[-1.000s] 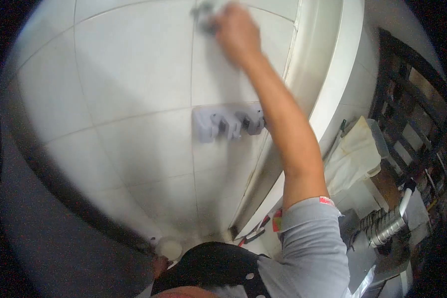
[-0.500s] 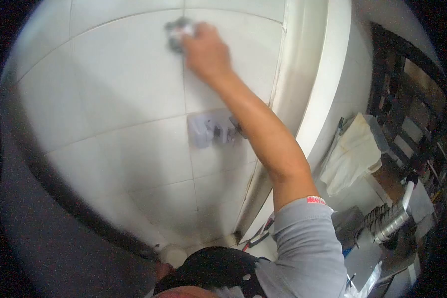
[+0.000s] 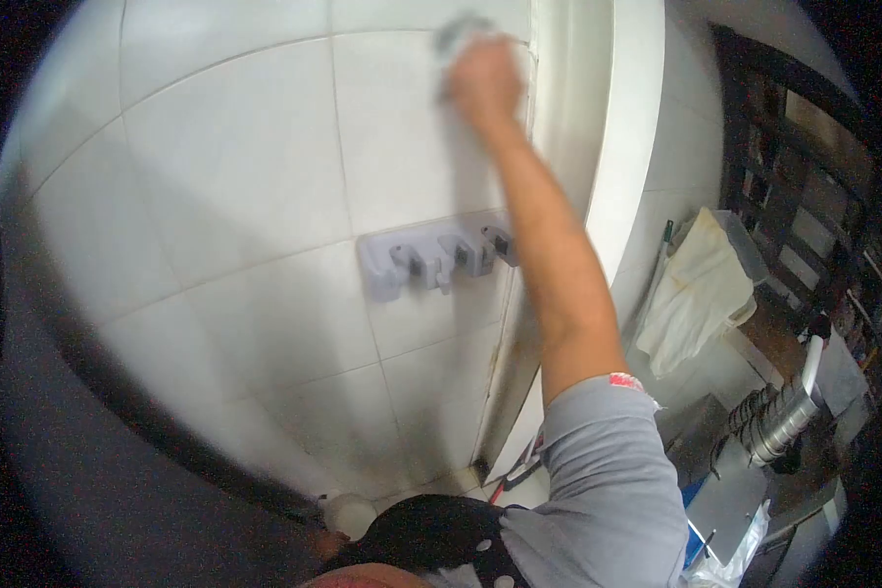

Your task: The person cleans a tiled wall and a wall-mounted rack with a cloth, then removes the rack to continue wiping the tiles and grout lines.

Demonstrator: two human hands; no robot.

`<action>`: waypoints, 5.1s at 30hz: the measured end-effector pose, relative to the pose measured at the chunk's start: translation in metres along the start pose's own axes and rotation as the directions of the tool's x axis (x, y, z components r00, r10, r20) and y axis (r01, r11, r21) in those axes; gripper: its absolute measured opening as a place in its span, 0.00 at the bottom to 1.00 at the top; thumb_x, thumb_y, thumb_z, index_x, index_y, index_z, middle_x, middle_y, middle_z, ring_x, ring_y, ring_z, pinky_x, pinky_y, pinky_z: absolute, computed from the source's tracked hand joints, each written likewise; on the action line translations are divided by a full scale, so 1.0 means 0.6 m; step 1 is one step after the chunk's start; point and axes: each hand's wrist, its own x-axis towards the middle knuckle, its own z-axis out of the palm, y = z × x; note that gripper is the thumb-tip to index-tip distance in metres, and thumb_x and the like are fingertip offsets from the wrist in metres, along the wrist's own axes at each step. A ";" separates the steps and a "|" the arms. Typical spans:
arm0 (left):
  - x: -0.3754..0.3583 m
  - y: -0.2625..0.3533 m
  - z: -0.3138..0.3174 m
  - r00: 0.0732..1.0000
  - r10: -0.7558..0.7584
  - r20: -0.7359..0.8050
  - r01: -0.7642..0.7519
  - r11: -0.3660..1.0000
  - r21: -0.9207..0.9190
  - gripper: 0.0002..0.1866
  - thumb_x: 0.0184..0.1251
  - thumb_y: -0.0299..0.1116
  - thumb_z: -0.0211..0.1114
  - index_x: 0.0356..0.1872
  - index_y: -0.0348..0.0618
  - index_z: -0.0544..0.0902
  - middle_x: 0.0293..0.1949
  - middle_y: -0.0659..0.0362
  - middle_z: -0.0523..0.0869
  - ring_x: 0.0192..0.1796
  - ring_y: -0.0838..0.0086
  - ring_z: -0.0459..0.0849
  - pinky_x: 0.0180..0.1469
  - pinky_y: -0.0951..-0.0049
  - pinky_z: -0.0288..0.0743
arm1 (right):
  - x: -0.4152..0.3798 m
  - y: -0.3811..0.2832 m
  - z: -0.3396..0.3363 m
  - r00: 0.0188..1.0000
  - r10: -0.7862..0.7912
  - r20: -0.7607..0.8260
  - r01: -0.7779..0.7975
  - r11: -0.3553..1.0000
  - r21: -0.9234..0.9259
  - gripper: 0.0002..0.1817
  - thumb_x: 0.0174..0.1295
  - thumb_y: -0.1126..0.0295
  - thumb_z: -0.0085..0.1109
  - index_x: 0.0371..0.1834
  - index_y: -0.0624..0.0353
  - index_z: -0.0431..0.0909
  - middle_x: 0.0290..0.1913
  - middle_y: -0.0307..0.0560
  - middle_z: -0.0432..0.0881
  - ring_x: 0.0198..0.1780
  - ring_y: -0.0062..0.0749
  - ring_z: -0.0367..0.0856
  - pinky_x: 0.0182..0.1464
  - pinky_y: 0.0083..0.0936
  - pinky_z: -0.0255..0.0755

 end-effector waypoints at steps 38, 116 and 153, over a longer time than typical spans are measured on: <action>-0.080 0.114 -0.082 0.821 -0.519 0.239 0.218 -0.103 -0.971 0.14 0.59 0.15 0.60 0.46 0.25 0.71 0.42 0.42 0.79 0.31 0.55 0.87 0.25 0.59 0.86 | -0.107 -0.336 0.046 0.857 -0.515 -0.021 0.509 0.839 0.191 0.18 0.73 0.63 0.56 0.51 0.71 0.79 0.55 0.70 0.81 0.58 0.65 0.81 0.64 0.57 0.74; -0.141 0.014 -0.059 0.831 -0.509 0.225 0.210 -0.087 -0.974 0.12 0.57 0.17 0.63 0.40 0.32 0.70 0.36 0.49 0.79 0.27 0.57 0.87 0.25 0.57 0.88 | -0.418 -0.384 0.101 0.884 -0.464 -0.053 0.462 0.852 0.246 0.27 0.68 0.63 0.60 0.72 0.47 0.80 0.83 0.65 0.60 0.83 0.75 0.53 0.77 0.76 0.50; -0.053 0.064 -0.049 0.826 -0.517 0.226 0.179 -0.141 -0.974 0.19 0.61 0.20 0.66 0.51 0.23 0.72 0.40 0.41 0.83 0.36 0.52 0.87 0.29 0.53 0.84 | -0.084 -0.098 0.070 0.878 -0.394 -0.274 0.433 0.896 0.101 0.26 0.65 0.75 0.50 0.67 0.49 0.81 0.73 0.62 0.73 0.77 0.66 0.64 0.77 0.62 0.58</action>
